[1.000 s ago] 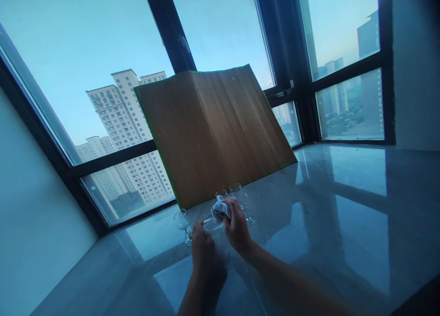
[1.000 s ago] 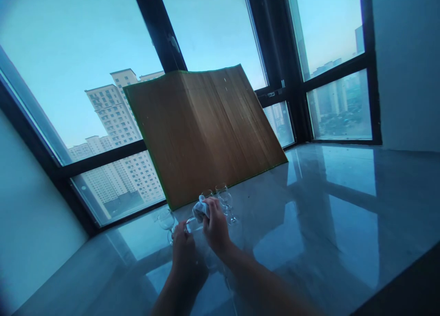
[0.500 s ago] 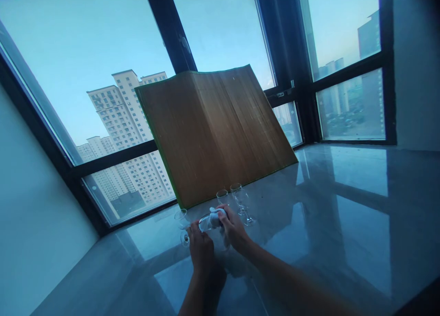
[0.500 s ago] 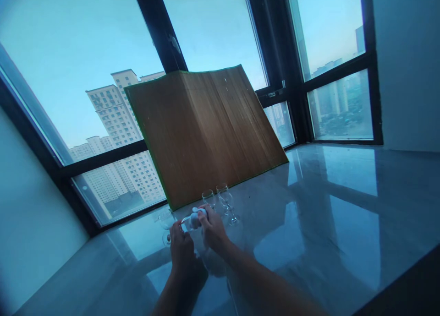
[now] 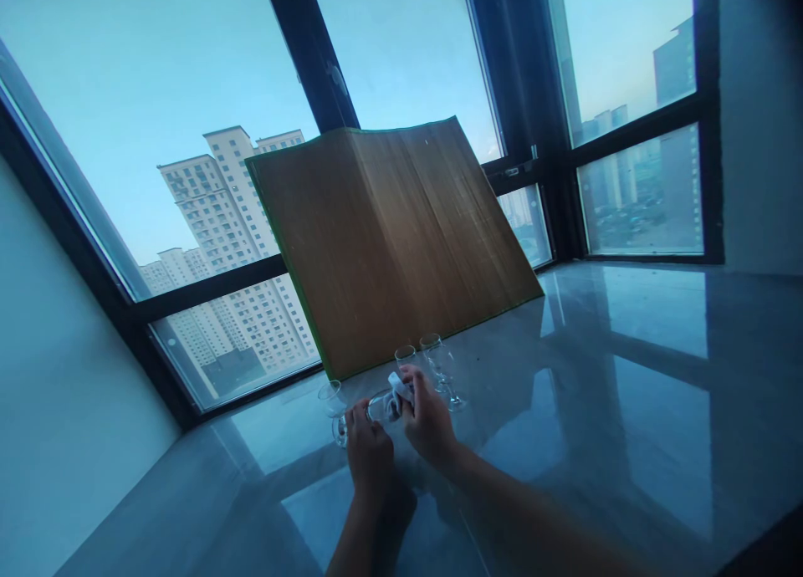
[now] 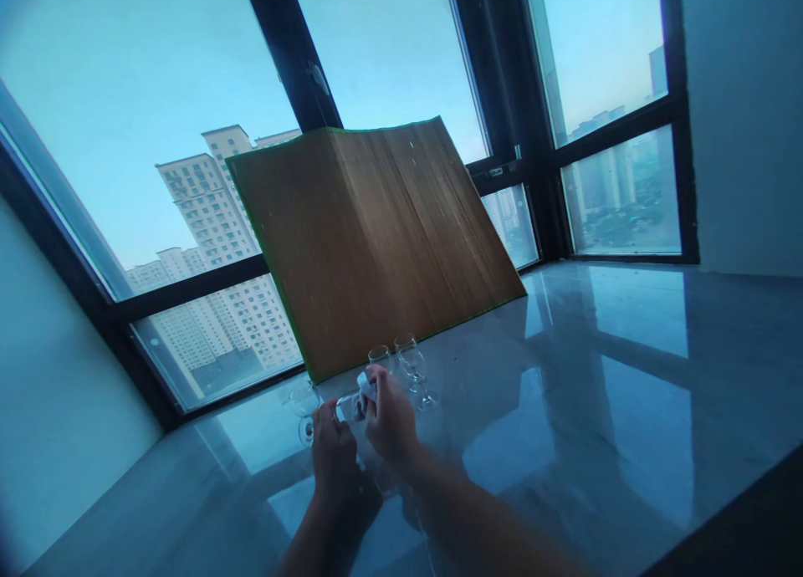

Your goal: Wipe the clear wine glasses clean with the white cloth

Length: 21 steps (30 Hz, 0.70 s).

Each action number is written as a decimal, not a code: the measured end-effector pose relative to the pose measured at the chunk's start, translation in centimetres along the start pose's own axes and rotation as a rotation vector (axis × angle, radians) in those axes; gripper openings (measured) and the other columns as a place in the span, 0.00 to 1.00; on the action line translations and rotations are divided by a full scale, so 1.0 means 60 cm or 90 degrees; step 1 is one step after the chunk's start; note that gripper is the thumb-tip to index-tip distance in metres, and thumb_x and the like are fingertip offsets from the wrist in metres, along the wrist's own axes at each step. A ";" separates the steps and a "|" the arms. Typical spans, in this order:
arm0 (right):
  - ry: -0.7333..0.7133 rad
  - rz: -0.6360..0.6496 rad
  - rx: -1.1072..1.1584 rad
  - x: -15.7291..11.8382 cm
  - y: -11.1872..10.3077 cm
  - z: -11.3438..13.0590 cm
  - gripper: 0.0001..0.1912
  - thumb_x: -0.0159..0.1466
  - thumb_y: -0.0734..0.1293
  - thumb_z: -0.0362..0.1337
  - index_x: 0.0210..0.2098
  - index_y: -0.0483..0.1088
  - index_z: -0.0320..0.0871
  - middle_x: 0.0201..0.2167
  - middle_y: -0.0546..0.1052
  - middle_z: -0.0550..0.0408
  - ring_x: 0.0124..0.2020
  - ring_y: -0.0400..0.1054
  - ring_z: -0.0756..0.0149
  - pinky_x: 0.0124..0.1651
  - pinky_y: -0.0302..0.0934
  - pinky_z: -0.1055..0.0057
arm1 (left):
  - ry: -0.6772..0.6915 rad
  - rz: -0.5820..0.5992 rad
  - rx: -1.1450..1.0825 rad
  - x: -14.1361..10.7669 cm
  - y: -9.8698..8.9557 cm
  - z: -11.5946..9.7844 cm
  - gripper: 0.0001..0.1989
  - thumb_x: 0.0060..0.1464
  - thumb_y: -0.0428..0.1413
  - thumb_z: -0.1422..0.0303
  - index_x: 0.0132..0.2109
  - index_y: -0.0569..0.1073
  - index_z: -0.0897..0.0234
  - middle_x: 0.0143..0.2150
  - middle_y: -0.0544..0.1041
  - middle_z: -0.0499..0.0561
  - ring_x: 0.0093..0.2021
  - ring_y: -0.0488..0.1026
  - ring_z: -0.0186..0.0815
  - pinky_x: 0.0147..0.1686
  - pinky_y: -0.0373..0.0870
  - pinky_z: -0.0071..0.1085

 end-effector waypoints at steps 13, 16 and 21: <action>0.040 0.187 0.054 0.000 0.037 0.006 0.19 0.64 0.62 0.35 0.55 0.67 0.45 0.48 0.78 0.47 0.48 0.74 0.57 0.51 0.66 0.63 | -0.046 -0.030 -0.009 0.000 -0.010 0.024 0.17 0.56 0.47 0.80 0.49 0.69 0.58 0.46 0.71 0.53 0.46 0.70 0.41 0.47 0.66 0.36; 0.043 0.180 0.034 0.001 0.037 0.003 0.17 0.65 0.60 0.33 0.54 0.68 0.45 0.48 0.78 0.47 0.49 0.73 0.57 0.52 0.66 0.62 | -0.037 -0.026 -0.003 0.000 -0.008 0.023 0.17 0.55 0.47 0.80 0.48 0.69 0.59 0.46 0.71 0.54 0.46 0.70 0.41 0.47 0.66 0.36; 0.026 0.100 -0.001 0.003 0.023 -0.002 0.22 0.65 0.58 0.29 0.59 0.63 0.45 0.52 0.76 0.45 0.52 0.72 0.57 0.55 0.67 0.58 | -0.015 -0.014 -0.002 0.000 -0.002 0.014 0.17 0.56 0.47 0.80 0.49 0.69 0.59 0.49 0.72 0.55 0.50 0.71 0.42 0.49 0.67 0.37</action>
Point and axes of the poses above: each hand's wrist, its own x-axis towards the middle knuckle, its own y-axis out of the palm, z = x × y, the point moved 10 cm from there along x, towards the middle knuckle
